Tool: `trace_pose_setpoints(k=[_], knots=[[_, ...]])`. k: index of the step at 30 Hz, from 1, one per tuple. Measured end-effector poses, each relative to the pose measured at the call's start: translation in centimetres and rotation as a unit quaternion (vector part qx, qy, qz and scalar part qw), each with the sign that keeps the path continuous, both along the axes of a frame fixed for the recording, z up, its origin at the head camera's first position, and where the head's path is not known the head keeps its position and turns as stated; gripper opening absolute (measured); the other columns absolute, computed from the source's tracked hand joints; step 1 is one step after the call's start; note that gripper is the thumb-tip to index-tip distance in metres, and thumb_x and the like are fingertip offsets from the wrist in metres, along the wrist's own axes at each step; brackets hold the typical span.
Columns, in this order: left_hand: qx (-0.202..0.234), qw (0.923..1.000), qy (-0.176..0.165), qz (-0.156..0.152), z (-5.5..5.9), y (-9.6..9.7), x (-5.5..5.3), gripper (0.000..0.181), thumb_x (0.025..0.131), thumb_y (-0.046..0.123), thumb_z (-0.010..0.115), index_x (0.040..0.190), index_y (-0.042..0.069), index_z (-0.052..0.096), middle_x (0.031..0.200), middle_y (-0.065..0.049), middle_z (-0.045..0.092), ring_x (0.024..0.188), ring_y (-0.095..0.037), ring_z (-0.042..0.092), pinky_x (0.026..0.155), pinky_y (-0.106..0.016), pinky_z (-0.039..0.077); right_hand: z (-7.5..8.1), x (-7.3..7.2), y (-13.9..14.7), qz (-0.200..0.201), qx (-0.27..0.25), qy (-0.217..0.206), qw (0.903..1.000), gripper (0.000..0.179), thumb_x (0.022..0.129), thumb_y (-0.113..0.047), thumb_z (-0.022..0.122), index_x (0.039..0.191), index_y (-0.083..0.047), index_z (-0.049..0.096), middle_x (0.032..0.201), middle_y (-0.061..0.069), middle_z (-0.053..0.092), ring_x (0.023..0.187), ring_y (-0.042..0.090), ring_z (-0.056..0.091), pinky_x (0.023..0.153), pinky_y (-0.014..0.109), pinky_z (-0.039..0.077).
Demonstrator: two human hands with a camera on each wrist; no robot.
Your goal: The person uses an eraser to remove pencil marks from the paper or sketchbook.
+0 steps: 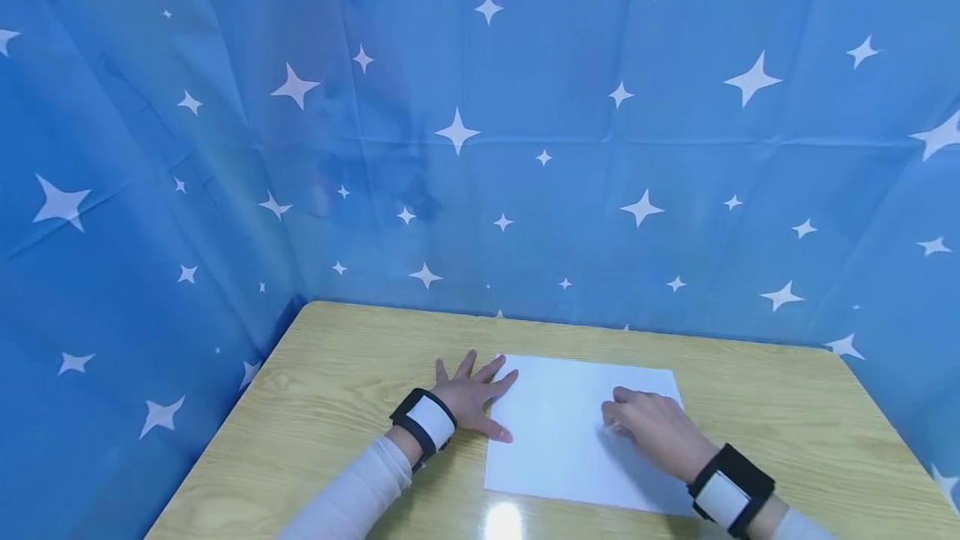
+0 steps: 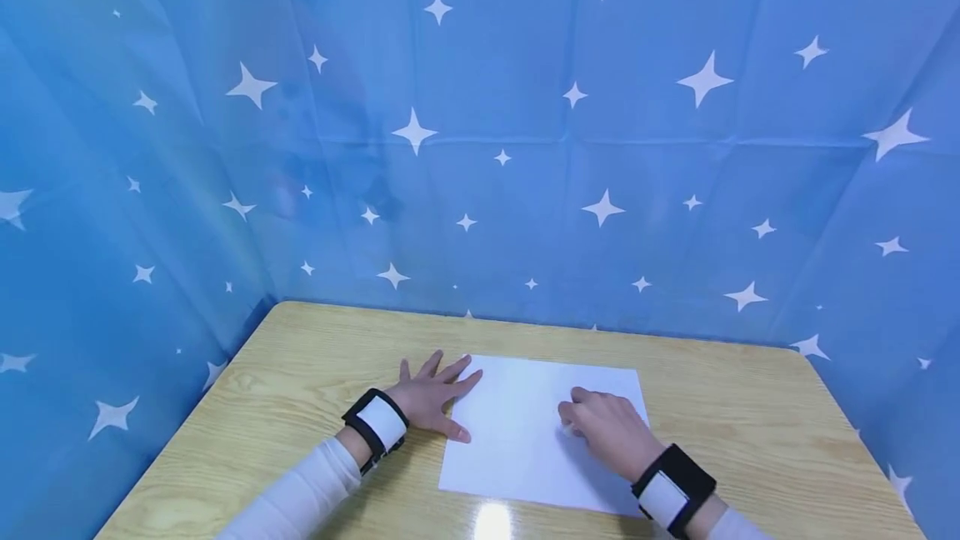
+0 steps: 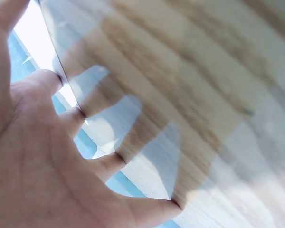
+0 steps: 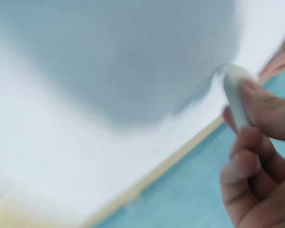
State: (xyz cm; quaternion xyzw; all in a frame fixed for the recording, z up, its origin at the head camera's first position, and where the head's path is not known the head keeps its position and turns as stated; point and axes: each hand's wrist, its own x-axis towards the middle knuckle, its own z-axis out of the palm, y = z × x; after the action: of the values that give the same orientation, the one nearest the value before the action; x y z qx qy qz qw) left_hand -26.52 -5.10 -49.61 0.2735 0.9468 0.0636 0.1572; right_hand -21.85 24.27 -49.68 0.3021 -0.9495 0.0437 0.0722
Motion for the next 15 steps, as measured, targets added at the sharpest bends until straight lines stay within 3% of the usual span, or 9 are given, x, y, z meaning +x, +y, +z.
trace_pose_setpoints(k=[4,7,9,15], knots=[[-0.001,0.9999,-0.014,-0.004,-0.5,0.5,0.4,0.099,0.073,0.071,0.062,0.154,0.032,0.021,0.163,0.002,0.011,0.142,-0.039,0.001,0.103,-0.080,0.007,-0.6,-0.9,-5.3,0.048,-0.014,-0.028,0.9983,0.015,0.076,-0.014,0.078,0.089,-0.019,0.072,0.077,-0.007,0.062,0.063,0.004,0.056,0.056,0.026,0.055],[0.001,0.9997,-0.022,-0.003,-0.7,0.9,0.7,0.098,0.073,0.071,0.062,0.154,0.033,0.021,0.163,0.003,0.011,0.143,-0.038,0.002,0.104,-0.079,0.007,-1.2,-0.9,-6.9,0.074,0.002,-0.025,0.9969,0.014,0.079,-0.016,0.076,0.093,-0.019,0.074,0.077,-0.005,0.062,0.062,0.003,0.054,0.054,0.025,0.054],[0.001,0.9997,-0.026,-0.002,-0.8,0.8,0.8,0.099,0.072,0.071,0.063,0.154,0.033,0.021,0.163,0.003,0.010,0.143,-0.038,0.001,0.104,-0.079,0.007,-1.4,-0.6,-5.9,0.070,0.015,-0.016,0.9973,0.013,0.080,-0.018,0.075,0.092,-0.019,0.075,0.075,-0.005,0.060,0.059,0.003,0.051,0.052,0.024,0.052],[-0.016,0.9998,-0.010,0.001,-0.7,0.0,0.8,0.100,0.072,0.072,0.062,0.154,0.034,0.020,0.163,0.004,0.009,0.143,-0.038,0.001,0.103,-0.080,0.009,-0.9,0.9,1.4,0.005,0.007,-0.034,0.9994,0.012,0.075,-0.014,0.079,0.084,-0.020,0.073,0.070,-0.009,0.055,0.055,0.000,0.046,0.048,0.025,0.048]])
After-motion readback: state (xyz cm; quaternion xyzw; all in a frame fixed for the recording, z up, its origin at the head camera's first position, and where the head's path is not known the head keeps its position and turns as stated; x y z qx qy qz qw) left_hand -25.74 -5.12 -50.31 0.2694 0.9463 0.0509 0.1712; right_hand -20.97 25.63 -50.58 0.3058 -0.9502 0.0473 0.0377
